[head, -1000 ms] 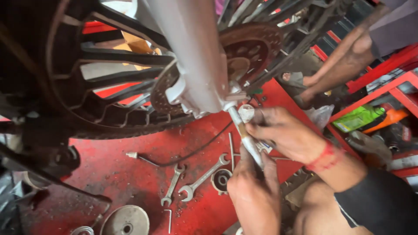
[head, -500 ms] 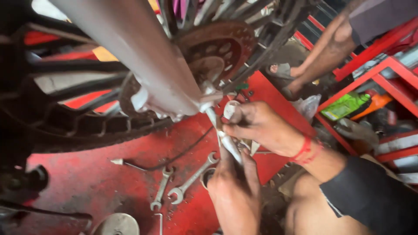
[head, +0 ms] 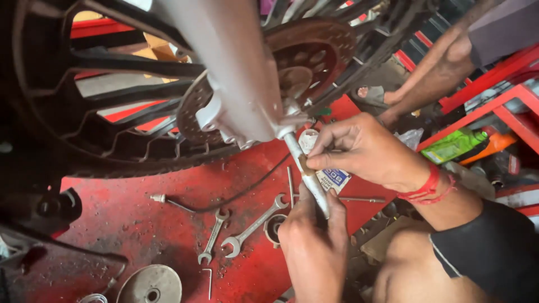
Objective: Remove the motorcycle front wheel axle, clean it with abrasive paper, and re-insert it.
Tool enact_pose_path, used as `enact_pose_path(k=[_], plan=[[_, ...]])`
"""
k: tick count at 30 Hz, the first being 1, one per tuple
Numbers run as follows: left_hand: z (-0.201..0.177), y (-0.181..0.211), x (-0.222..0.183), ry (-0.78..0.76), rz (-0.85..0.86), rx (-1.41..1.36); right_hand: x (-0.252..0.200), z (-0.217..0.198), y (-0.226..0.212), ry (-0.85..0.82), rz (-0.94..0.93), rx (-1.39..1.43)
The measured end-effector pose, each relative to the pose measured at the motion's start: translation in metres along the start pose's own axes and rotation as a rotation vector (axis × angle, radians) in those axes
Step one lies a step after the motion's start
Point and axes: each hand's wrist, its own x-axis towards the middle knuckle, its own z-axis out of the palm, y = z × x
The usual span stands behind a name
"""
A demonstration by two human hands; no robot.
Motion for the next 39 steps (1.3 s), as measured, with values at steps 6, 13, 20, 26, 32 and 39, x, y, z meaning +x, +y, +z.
enact_pose_path(k=[6, 13, 20, 26, 32, 39], plan=[[-0.002, 0.0, 0.001, -0.001, -0.009, -0.029, 0.003, 0.014, -0.017, -0.046, -0.044, -0.065], [-0.013, -0.01, -0.003, 0.012, 0.037, -0.157, 0.003, 0.036, -0.035, 0.043, -0.101, -0.44], [-0.019, 0.003, 0.002, -0.01, -0.052, -0.196, 0.0, 0.026, -0.055, 0.031, -0.055, -0.591], [-0.019, -0.001, 0.002, -0.024, -0.124, -0.213, -0.023, -0.021, -0.019, 0.214, 0.027, -0.746], [-0.012, -0.001, 0.004, -0.025, -0.084, -0.205, -0.024, 0.009, -0.012, 0.276, -0.119, -0.158], [-0.013, -0.006, 0.004, 0.0, -0.021, -0.225, -0.003, 0.023, -0.022, 0.05, -0.219, -0.34]])
